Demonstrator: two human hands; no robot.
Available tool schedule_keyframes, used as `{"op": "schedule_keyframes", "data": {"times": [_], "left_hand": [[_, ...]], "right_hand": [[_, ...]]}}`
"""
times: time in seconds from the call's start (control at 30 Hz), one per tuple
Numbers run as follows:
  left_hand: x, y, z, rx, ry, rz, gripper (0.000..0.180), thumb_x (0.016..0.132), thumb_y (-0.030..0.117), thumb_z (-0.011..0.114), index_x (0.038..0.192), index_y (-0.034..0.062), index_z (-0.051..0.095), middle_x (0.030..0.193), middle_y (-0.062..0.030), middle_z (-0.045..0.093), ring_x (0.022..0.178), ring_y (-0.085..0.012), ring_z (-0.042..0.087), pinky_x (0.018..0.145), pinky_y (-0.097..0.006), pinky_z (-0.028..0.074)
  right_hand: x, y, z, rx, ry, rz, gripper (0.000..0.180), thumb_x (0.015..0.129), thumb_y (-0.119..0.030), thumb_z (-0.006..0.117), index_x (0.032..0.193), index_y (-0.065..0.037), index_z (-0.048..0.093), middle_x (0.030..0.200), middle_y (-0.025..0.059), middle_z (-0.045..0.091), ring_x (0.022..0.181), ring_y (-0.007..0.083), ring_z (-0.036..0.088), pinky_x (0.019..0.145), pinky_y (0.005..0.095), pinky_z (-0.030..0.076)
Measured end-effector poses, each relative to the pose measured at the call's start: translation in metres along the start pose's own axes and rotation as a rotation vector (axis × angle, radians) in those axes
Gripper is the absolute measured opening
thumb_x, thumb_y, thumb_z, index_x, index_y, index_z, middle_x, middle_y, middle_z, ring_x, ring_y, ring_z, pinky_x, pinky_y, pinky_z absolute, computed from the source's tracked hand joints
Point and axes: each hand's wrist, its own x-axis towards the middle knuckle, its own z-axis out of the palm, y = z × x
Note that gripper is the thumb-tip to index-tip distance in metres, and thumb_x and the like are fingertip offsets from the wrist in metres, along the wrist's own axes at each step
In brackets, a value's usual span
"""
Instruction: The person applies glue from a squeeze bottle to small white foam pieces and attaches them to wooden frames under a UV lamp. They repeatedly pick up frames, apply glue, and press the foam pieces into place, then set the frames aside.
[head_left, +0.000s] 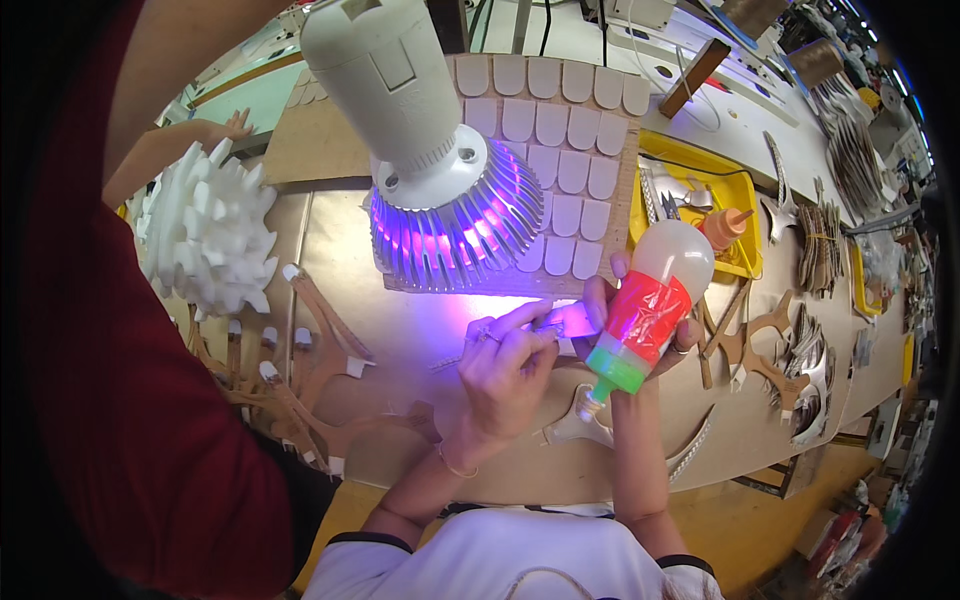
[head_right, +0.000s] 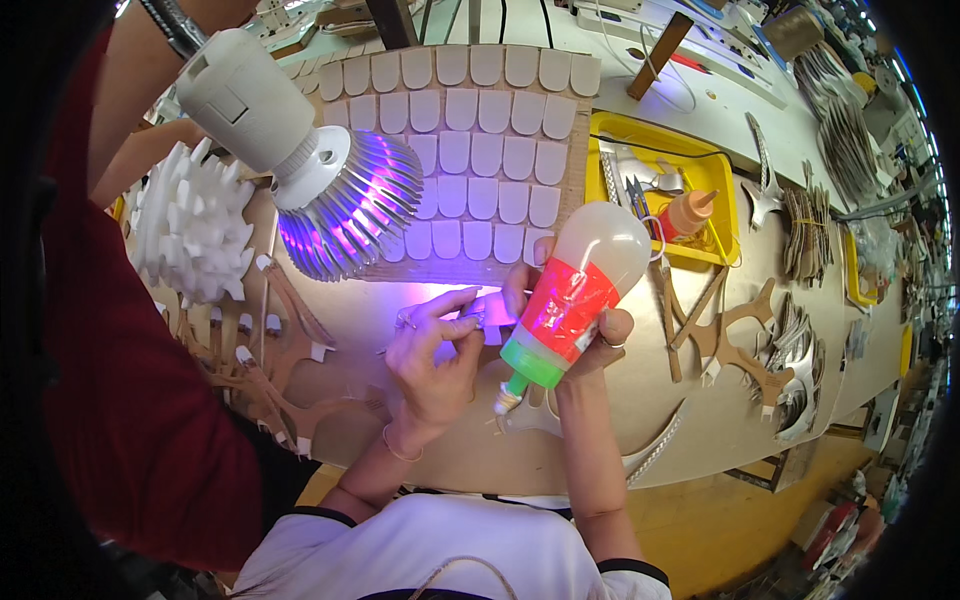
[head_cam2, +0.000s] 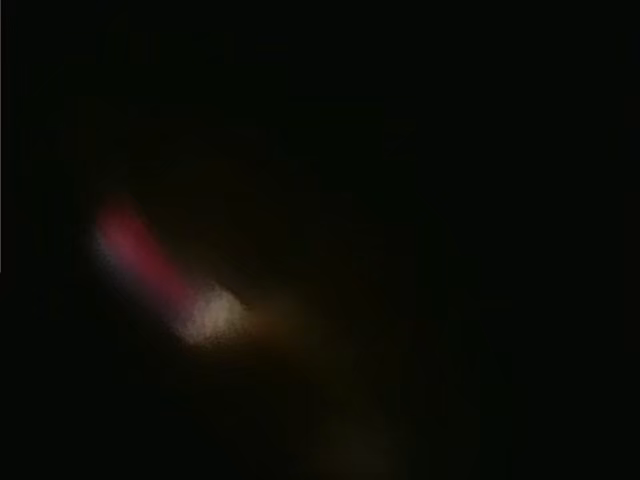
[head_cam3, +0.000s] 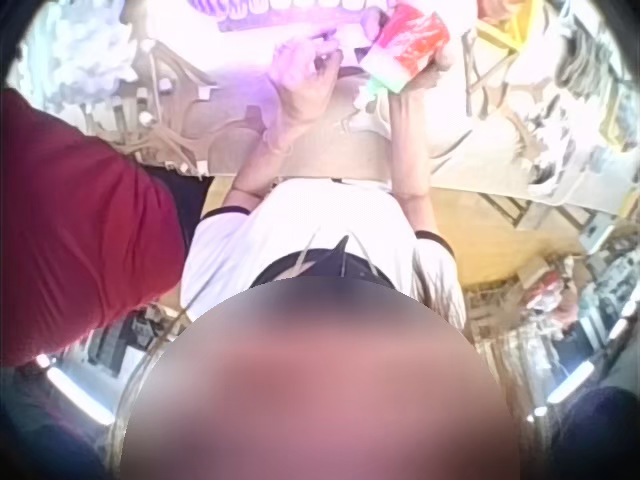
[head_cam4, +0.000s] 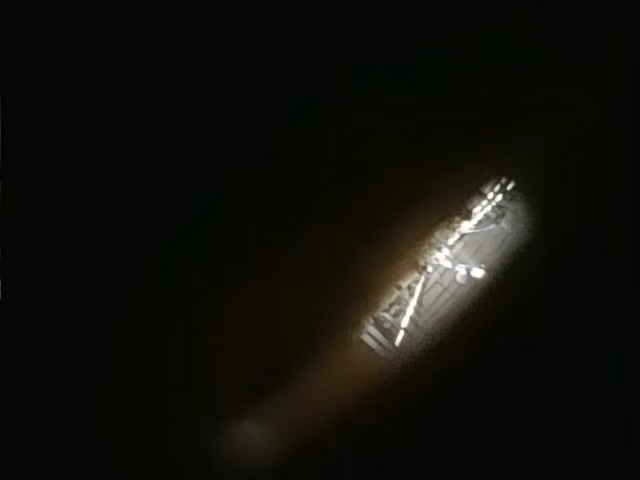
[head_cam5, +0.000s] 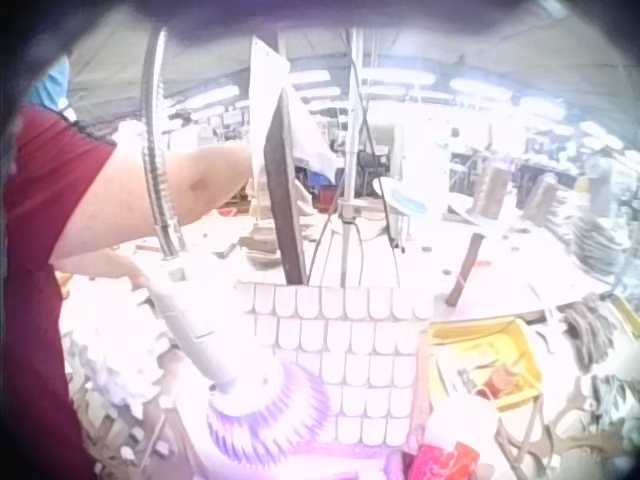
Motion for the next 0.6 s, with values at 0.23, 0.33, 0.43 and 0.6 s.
{"op": "schedule_keyframes", "data": {"times": [0.23,0.33,0.43,0.6], "left_hand": [[0.006,0.007,0.002,-0.055,-0.025,-0.174,0.025,0.068,0.003,0.076,0.088,0.0080,0.062,0.107,-0.0093,0.068,0.077,-0.0223,0.067,0.072,-0.033,0.047],[0.009,0.003,0.000,-0.027,-0.135,-0.069,0.028,0.073,0.007,0.075,0.098,0.0051,0.063,0.109,-0.0122,0.067,0.084,-0.0256,0.067,0.072,-0.035,0.051],[0.008,0.000,0.001,-0.088,-0.155,-0.032,0.032,0.076,0.009,0.073,0.105,0.0027,0.062,0.109,-0.0142,0.066,0.088,-0.0283,0.067,0.076,-0.036,0.053],[0.003,-0.004,0.005,-0.031,-0.095,0.057,0.036,0.078,0.005,0.070,0.113,0.0027,0.062,0.109,-0.0138,0.066,0.089,-0.0281,0.067,0.076,-0.036,0.054]], "right_hand": [[0.014,0.001,-0.027,0.372,-0.270,0.092,0.071,0.073,-0.048,0.072,0.113,-0.001,0.038,0.082,0.0148,0.051,0.065,0.0267,0.054,0.057,0.0332,0.051],[0.016,0.004,-0.029,0.430,-0.260,0.077,0.067,0.075,-0.047,0.072,0.112,-0.002,0.038,0.078,0.0132,0.051,0.063,0.0250,0.053,0.056,0.0330,0.051],[0.016,0.004,-0.026,0.421,-0.226,0.076,0.061,0.078,-0.046,0.071,0.108,-0.004,0.039,0.075,0.0118,0.051,0.061,0.0221,0.052,0.052,0.0301,0.050],[0.016,0.003,-0.019,0.467,-0.243,0.093,0.071,0.074,-0.049,0.069,0.116,-0.001,0.039,0.080,0.0139,0.051,0.065,0.0264,0.053,0.059,0.0352,0.051]]}}
